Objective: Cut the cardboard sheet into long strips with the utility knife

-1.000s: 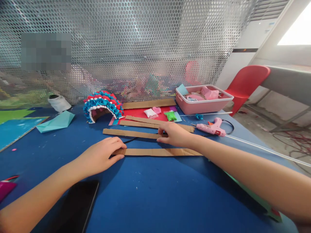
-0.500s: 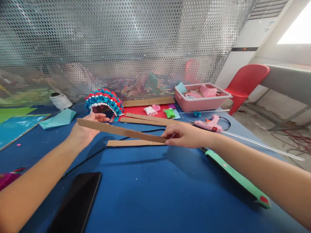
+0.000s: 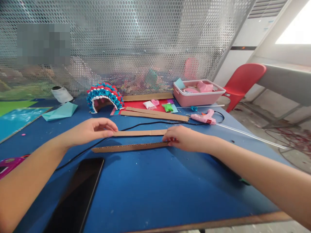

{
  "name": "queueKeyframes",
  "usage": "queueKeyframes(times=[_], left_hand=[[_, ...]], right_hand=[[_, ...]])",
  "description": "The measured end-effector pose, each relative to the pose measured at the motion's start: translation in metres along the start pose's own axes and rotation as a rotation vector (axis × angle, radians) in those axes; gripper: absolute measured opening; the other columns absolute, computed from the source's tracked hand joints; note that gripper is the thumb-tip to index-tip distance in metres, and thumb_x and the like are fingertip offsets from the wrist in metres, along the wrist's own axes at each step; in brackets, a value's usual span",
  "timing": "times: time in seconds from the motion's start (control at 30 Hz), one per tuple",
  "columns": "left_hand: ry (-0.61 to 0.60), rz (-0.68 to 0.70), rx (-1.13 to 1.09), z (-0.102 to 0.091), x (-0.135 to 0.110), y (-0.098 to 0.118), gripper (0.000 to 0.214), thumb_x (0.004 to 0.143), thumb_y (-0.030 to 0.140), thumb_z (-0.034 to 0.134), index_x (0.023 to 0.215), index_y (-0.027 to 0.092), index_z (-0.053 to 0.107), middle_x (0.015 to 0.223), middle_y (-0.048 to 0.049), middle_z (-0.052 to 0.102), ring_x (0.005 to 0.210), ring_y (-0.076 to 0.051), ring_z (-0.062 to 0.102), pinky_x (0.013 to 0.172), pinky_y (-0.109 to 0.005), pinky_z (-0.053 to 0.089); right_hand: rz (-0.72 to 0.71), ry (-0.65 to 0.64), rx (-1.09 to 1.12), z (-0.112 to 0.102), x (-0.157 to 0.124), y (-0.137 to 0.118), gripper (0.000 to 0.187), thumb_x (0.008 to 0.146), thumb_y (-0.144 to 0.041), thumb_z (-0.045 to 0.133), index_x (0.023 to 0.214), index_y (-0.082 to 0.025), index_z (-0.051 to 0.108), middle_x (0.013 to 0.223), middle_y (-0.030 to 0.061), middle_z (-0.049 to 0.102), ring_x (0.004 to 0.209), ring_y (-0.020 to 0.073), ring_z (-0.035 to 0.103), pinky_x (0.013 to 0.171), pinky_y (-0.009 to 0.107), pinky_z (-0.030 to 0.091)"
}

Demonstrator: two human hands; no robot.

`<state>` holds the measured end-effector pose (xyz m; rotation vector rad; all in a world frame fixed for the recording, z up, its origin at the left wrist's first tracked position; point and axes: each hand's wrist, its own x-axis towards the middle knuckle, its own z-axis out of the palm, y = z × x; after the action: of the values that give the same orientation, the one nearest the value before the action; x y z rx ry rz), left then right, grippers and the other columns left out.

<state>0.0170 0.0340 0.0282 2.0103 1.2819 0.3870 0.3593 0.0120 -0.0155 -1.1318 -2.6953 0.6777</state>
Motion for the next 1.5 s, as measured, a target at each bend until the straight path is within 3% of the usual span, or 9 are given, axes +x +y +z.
queueKeyframes(times=[0.1, 0.27, 0.43, 0.7, 0.87, 1.07, 1.2, 1.33, 1.5], left_hand=[[-0.150, 0.010, 0.184, 0.002, -0.009, -0.002, 0.040, 0.072, 0.048, 0.068, 0.102, 0.023, 0.064, 0.108, -0.0041, 0.068, 0.098, -0.022, 0.062, 0.087, -0.035, 0.048], [-0.222, 0.007, 0.220, 0.004, -0.013, -0.010, 0.038, 0.075, 0.046, 0.065, 0.105, 0.022, 0.063, 0.112, -0.0056, 0.068, 0.100, -0.023, 0.062, 0.087, -0.034, 0.048], [-0.259, 0.029, 0.215, 0.005, -0.013, -0.016, 0.035, 0.077, 0.047, 0.063, 0.102, 0.022, 0.063, 0.110, -0.0056, 0.068, 0.099, -0.022, 0.062, 0.088, -0.032, 0.048], [-0.220, 0.088, 0.285, 0.010, -0.015, -0.011, 0.032, 0.084, 0.047, 0.055, 0.101, 0.022, 0.064, 0.106, -0.0036, 0.068, 0.094, -0.020, 0.062, 0.083, -0.029, 0.046], [-0.155, 0.147, 0.371, 0.020, -0.008, -0.006, 0.040, 0.092, 0.051, 0.039, 0.097, 0.021, 0.064, 0.100, -0.0038, 0.067, 0.087, -0.019, 0.060, 0.077, -0.029, 0.044], [-0.131, 0.211, 0.418, 0.027, -0.009, -0.009, 0.040, 0.087, 0.056, 0.049, 0.095, 0.020, 0.063, 0.097, -0.0043, 0.065, 0.089, -0.021, 0.059, 0.077, -0.029, 0.043], [-0.145, 0.240, 0.459, 0.028, -0.010, -0.009, 0.041, 0.082, 0.058, 0.055, 0.095, 0.019, 0.063, 0.094, -0.0040, 0.065, 0.087, -0.021, 0.058, 0.075, -0.030, 0.043], [-0.169, 0.257, 0.457, 0.027, -0.011, -0.008, 0.041, 0.080, 0.056, 0.061, 0.097, 0.019, 0.063, 0.095, -0.0040, 0.065, 0.088, -0.021, 0.058, 0.076, -0.030, 0.042], [-0.189, 0.232, 0.400, 0.026, -0.012, -0.008, 0.037, 0.077, 0.051, 0.066, 0.098, 0.021, 0.064, 0.098, -0.0035, 0.063, 0.091, -0.021, 0.057, 0.078, -0.030, 0.042]], right_hand=[[0.036, 0.003, -0.026, 0.003, -0.003, 0.002, 0.024, 0.085, -0.030, 0.050, 0.098, -0.017, 0.067, 0.097, 0.0091, 0.066, 0.083, 0.0190, 0.060, 0.075, 0.032, 0.046], [0.080, 0.062, -0.022, -0.004, -0.006, -0.002, 0.038, 0.088, -0.045, 0.047, 0.103, -0.016, 0.065, 0.096, 0.0091, 0.067, 0.082, 0.0199, 0.060, 0.075, 0.033, 0.046], [0.158, 0.135, -0.085, -0.029, -0.013, -0.004, 0.042, 0.093, -0.047, 0.035, 0.101, -0.018, 0.065, 0.103, 0.0089, 0.067, 0.093, 0.0219, 0.060, 0.081, 0.034, 0.043], [0.253, 0.125, -0.280, -0.044, -0.030, 0.013, 0.034, 0.089, -0.045, 0.039, 0.082, -0.020, 0.062, 0.086, 0.0074, 0.067, 0.076, 0.0218, 0.060, 0.071, 0.035, 0.041], [0.159, 0.118, -0.295, -0.027, -0.007, 0.024, 0.024, 0.086, -0.039, 0.048, 0.094, -0.020, 0.062, 0.097, 0.0076, 0.067, 0.086, 0.0230, 0.062, 0.076, 0.034, 0.044], [-0.064, 0.084, -0.263, -0.012, 0.025, 0.019, 0.019, 0.082, -0.019, 0.046, 0.095, -0.020, 0.060, 0.092, 0.0063, 0.065, 0.084, 0.0179, 0.060, 0.077, 0.029, 0.046], [-0.057, 0.180, -0.305, -0.017, 0.033, 0.032, 0.017, 0.076, -0.015, 0.049, 0.089, -0.021, 0.058, 0.090, 0.0059, 0.064, 0.083, 0.0180, 0.059, 0.076, 0.029, 0.047], [0.015, 0.317, -0.366, -0.029, 0.045, 0.056, 0.015, 0.083, -0.024, 0.045, 0.089, -0.020, 0.058, 0.092, 0.0101, 0.063, 0.089, 0.0226, 0.058, 0.080, 0.036, 0.047], [0.090, 0.336, -0.417, -0.035, 0.053, 0.062, 0.024, 0.087, -0.029, 0.040, 0.091, -0.018, 0.061, 0.096, 0.0113, 0.064, 0.092, 0.0236, 0.060, 0.085, 0.037, 0.047]])
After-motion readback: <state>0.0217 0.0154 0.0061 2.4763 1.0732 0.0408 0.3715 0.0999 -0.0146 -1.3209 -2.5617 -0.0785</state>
